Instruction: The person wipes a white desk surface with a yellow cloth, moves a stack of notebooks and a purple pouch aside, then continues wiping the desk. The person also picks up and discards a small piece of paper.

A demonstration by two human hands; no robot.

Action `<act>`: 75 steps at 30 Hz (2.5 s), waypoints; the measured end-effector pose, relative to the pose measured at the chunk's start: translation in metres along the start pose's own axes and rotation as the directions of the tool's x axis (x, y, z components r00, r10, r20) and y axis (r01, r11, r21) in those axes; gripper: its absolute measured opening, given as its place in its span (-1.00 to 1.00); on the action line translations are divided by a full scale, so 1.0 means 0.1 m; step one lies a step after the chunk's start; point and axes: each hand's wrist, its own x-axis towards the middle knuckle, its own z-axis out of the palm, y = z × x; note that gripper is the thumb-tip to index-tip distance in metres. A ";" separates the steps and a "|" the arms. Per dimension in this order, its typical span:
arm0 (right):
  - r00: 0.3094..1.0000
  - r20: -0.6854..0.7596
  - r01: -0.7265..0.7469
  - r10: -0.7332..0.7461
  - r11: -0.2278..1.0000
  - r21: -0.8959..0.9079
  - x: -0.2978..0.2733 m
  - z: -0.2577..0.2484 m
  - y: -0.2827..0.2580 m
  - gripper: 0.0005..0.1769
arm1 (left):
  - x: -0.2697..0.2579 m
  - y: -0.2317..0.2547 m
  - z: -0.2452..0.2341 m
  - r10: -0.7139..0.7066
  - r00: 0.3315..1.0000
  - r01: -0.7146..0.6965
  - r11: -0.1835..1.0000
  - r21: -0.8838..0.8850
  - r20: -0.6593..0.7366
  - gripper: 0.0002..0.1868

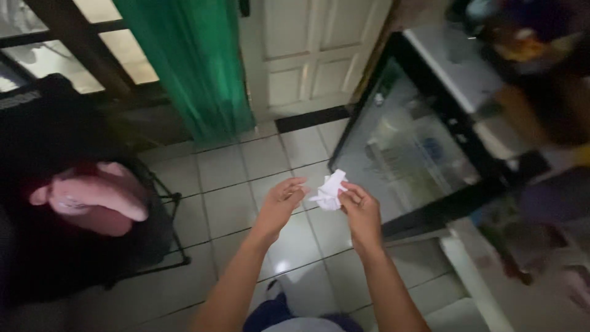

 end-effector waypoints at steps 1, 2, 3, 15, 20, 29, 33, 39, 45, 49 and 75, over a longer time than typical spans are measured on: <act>1.000 0.005 -0.011 0.011 1.000 0.004 0.03 0.13 -0.01 -0.59 | 0.06 0.03 -0.14 -0.008 1.000 0.008 1.000 0.005 -0.009 -0.53; 1.000 -0.012 -0.017 0.017 1.000 -0.006 0.10 0.24 -0.03 -0.60 | 0.14 0.06 -0.26 -0.006 1.000 0.006 1.000 0.007 0.003 -0.51; 0.999 -0.029 -0.023 0.022 1.000 -0.017 0.16 0.35 -0.05 -0.61 | 0.22 0.08 -0.37 -0.004 1.000 0.003 1.000 0.010 0.015 -0.48; 0.994 0.042 -0.099 0.101 0.994 -0.043 1.32 1.32 -0.08 -0.63 | 1.13 0.54 -1.31 -0.066 0.997 0.065 0.998 0.014 0.036 -0.42; 0.987 0.058 -0.146 0.147 0.989 -0.026 2.09 1.84 -0.04 -0.66 | 1.94 0.76 -1.67 -0.070 0.997 0.069 0.997 0.042 0.033 -0.45; 0.993 0.087 -0.068 0.086 0.980 -0.188 3.48 2.28 -0.14 -0.68 | 3.38 1.35 -1.69 -0.112 0.991 0.102 0.987 0.124 0.072 -0.48; 0.996 0.026 -0.077 0.082 0.987 -0.144 3.61 2.41 -0.45 -0.64 | 3.80 1.42 -1.52 -0.188 0.970 0.162 0.973 0.165 0.157 -0.49; 0.982 -0.166 -0.094 0.090 0.995 -0.017 3.79 2.39 -0.41 -0.74 | 4.54 1.23 -1.31 -0.179 0.912 0.129 0.979 0.158 0.369 -0.39; 0.942 -0.335 -0.059 0.006 0.987 -0.149 3.87 2.27 -0.81 -0.78 | 4.97 1.71 -0.83 -0.125 0.819 0.020 0.982 0.190 0.560 -0.29; 0.918 -0.385 -0.031 -0.094 0.951 -0.308 3.90 2.12 -1.06 -0.74 | 5.39 1.53 -0.47 -0.115 0.735 -0.008 0.984 0.179 0.668 -0.40; 0.398 -0.768 0.132 -0.502 0.860 -0.494 3.09 0.17 -1.79 -0.50 | 4.88 0.86 2.53 0.021 0.387 -0.062 0.998 0.004 0.922 -0.71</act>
